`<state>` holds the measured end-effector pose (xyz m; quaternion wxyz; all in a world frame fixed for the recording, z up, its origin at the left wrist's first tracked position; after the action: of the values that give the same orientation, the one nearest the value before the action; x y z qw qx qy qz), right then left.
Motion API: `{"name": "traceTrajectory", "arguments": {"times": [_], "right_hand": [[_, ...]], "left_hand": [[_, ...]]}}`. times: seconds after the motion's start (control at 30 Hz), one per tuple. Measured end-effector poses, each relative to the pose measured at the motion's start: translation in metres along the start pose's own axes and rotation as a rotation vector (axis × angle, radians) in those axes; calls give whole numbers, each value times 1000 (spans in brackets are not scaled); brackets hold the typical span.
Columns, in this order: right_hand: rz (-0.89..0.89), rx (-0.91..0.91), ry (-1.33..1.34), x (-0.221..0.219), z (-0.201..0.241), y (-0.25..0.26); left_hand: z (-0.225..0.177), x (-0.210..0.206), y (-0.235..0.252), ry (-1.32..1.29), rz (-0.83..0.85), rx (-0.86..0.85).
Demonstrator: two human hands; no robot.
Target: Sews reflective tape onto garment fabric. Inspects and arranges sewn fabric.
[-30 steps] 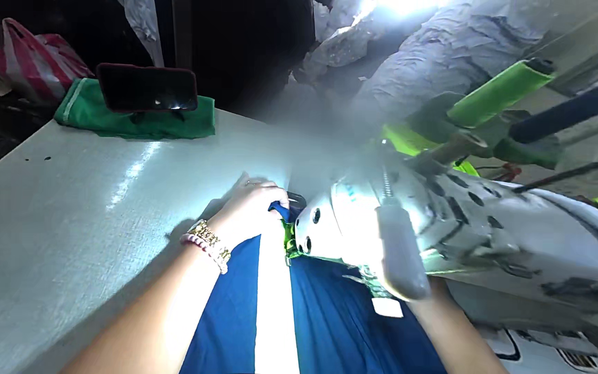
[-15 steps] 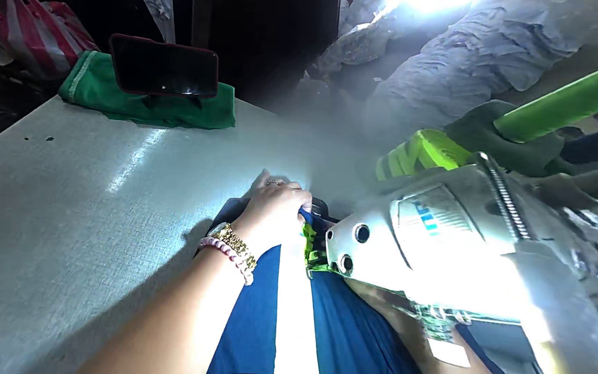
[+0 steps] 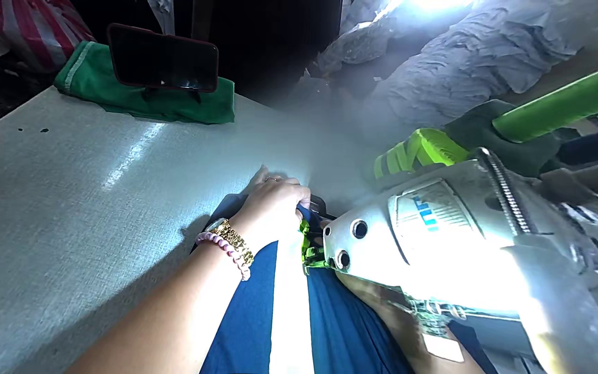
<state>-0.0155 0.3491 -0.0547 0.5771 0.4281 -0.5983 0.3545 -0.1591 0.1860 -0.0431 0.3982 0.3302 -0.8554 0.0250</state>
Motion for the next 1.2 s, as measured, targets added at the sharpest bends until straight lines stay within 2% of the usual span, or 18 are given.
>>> {"name": "traceTrajectory", "arguments": {"times": [0.07,0.1,0.13,0.2,0.23,0.27,0.33,0.4,0.47,0.57,0.67,0.77,0.83,0.9,1.03,1.2], "right_hand": [[-179,142,-22,-1,0,-2],[-215,164,-46,0,1,-4],[-209,158,-81,2,1,-6],[-45,125,-156,9,1,-13],[14,126,-164,4,-10,-17],[-13,148,-117,-13,-31,-22],[-205,263,-97,-53,-74,-28],[-231,298,-146,-58,-78,-27],[-225,283,-147,-57,-74,-27],[-240,269,-78,-64,-75,-28],[-194,191,60,-60,-70,-28],[-279,215,-9,-59,-72,-29],[-355,255,-98,-34,-39,-18],[-393,297,-149,-25,-28,-14],[-262,265,-148,-65,-78,-29],[-260,190,4,-73,-77,-33]], "left_hand": [[0,-1,0,-5,-8,1],[0,-4,-2,8,-53,-29],[1,-6,-4,23,-88,-51],[0,-7,-5,27,-112,-62],[-2,-5,-5,18,-97,-46],[-3,-2,-4,8,-68,-18],[-5,1,1,-3,-6,38],[-5,-1,0,4,-26,29],[-4,-2,-2,7,-61,5],[-3,-1,2,-8,-13,42],[-5,0,2,-16,-27,32],[-5,-2,-4,6,-86,-21],[-3,-4,-7,21,-125,-55],[-4,-2,-7,9,-103,-41],[-6,0,2,-9,-17,46],[-7,2,0,-21,-14,42]]}}
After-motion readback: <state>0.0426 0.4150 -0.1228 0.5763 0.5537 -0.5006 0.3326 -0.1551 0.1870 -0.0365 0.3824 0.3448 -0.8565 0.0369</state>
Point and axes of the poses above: each hand's wrist, its own y-axis towards the middle knuckle, its own x-axis out of the back of the hand, z = x × y, the point moved 2 cm from there along y, towards the middle knuckle, and after that the axes turned 5 degrees about -x, right-handed, at the moved point
